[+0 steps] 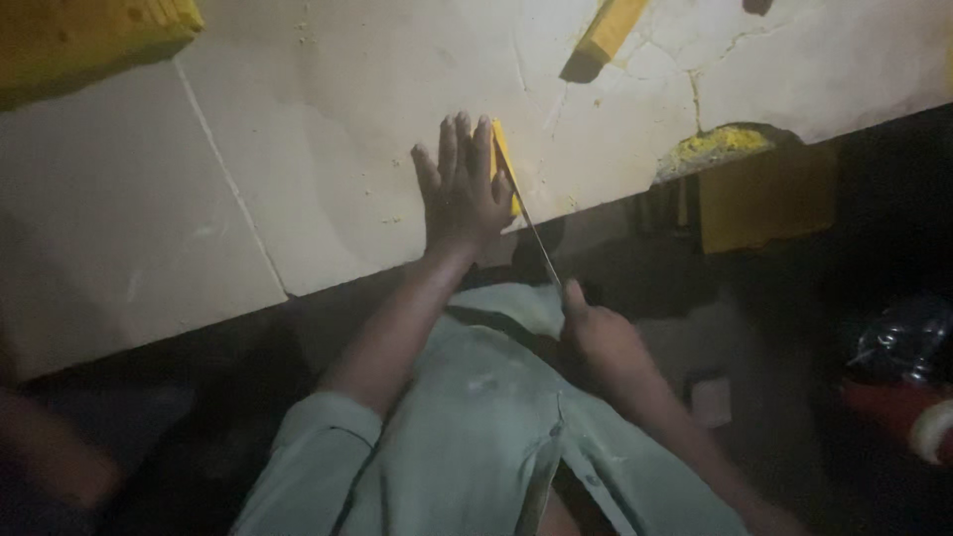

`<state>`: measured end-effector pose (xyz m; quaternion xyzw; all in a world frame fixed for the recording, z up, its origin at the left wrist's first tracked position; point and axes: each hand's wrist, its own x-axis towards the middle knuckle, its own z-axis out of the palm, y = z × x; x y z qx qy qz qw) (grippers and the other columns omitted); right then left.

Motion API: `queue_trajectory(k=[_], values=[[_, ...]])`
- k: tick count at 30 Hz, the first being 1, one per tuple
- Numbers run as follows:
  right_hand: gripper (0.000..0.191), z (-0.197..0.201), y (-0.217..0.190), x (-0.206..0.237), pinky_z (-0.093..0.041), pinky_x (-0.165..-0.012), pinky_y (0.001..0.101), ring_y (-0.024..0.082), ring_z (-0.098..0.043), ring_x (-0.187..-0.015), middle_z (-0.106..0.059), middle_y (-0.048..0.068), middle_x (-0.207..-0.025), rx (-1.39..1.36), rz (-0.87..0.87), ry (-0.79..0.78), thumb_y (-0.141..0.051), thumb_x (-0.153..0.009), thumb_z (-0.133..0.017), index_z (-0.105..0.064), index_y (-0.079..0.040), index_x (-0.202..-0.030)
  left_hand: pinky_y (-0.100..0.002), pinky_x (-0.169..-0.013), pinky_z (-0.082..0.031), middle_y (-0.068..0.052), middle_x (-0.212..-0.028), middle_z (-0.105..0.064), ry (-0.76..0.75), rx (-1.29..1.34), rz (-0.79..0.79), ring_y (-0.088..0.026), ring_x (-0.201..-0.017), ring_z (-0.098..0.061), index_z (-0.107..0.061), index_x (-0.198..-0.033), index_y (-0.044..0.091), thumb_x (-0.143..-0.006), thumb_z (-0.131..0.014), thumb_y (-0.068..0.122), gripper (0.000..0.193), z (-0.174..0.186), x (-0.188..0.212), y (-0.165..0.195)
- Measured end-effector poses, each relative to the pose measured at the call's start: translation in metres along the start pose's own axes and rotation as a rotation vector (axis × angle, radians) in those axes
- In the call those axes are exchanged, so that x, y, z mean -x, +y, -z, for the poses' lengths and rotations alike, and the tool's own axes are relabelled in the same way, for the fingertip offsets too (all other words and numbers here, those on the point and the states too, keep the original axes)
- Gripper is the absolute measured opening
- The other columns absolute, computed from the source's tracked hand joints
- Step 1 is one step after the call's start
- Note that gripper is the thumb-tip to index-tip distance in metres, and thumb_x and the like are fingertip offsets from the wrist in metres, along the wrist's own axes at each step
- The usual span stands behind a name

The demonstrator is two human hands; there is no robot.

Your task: The person presses and levels a yellow sponge cake slab in a metal tray, then lifts the slab out onto the table. Using a long knife, they trim the edges and cut the slab lengthwise into strips, then slice the strips crosswise into small rectangular pieces, working through several slabs one at a time.

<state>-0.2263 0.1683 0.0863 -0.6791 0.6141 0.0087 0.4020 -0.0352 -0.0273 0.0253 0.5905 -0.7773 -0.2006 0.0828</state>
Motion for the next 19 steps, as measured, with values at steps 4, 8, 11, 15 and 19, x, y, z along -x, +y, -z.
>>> queue_trajectory(k=[4,8,11,15,19], values=[[0.055,-0.034,0.011,-0.081,-0.05,-0.07,0.0587,0.05,-0.065,-0.08,-0.067,0.027,-0.085,-0.013,-0.079,0.111,-0.009,-0.094,-0.055,-0.036,0.005,-0.143,-0.073,-0.121,-0.008,-0.027,-0.166,-0.025,-0.02,0.021,0.007,-0.041,-0.158,-0.017,-0.02,-0.161,0.005,-0.099,-0.051,0.036,0.075,-0.005,0.004,-0.005],[0.04,-0.007,0.01,-0.115,-0.052,-0.074,0.0581,0.048,-0.069,-0.089,-0.073,0.024,-0.091,-0.117,-0.194,0.112,-0.024,-0.092,-0.064,-0.043,-0.001,-0.118,-0.071,-0.123,-0.007,-0.03,-0.167,-0.021,0.022,0.073,-0.036,-0.045,-0.158,-0.019,-0.015,-0.162,0.002,-0.102,-0.048,0.038,0.078,-0.006,0.004,-0.007],[0.018,0.016,-0.006,-0.118,-0.053,-0.078,0.0569,0.048,-0.071,-0.093,-0.075,0.023,-0.104,-0.254,-0.035,0.289,-0.015,-0.112,-0.046,-0.042,-0.004,-0.126,-0.068,-0.122,-0.008,-0.028,-0.172,-0.019,0.131,0.208,-0.059,-0.044,-0.154,-0.023,-0.011,-0.164,0.0,-0.099,-0.045,0.031,0.08,-0.005,0.009,-0.01],[0.042,0.01,-0.032,-0.139,-0.05,-0.074,0.0623,0.052,-0.068,-0.087,-0.07,0.031,-0.089,-0.038,-0.219,0.172,-0.012,-0.094,-0.055,-0.036,-0.005,-0.131,-0.065,-0.129,-0.01,-0.025,-0.17,-0.022,0.142,0.152,-0.057,-0.039,-0.161,-0.025,-0.013,-0.166,0.001,-0.107,-0.043,0.031,0.072,-0.015,0.012,-0.016],[0.041,-0.002,-0.035,-0.15,-0.05,-0.075,0.063,0.052,-0.069,-0.086,-0.07,0.031,-0.088,-0.058,-0.2,0.179,-0.013,-0.095,-0.057,-0.038,-0.006,-0.131,-0.063,-0.132,-0.009,-0.021,-0.17,-0.024,0.056,0.08,-0.017,-0.034,-0.164,-0.026,-0.015,-0.168,0.005,-0.105,-0.042,0.032,0.073,-0.016,0.013,-0.015]])
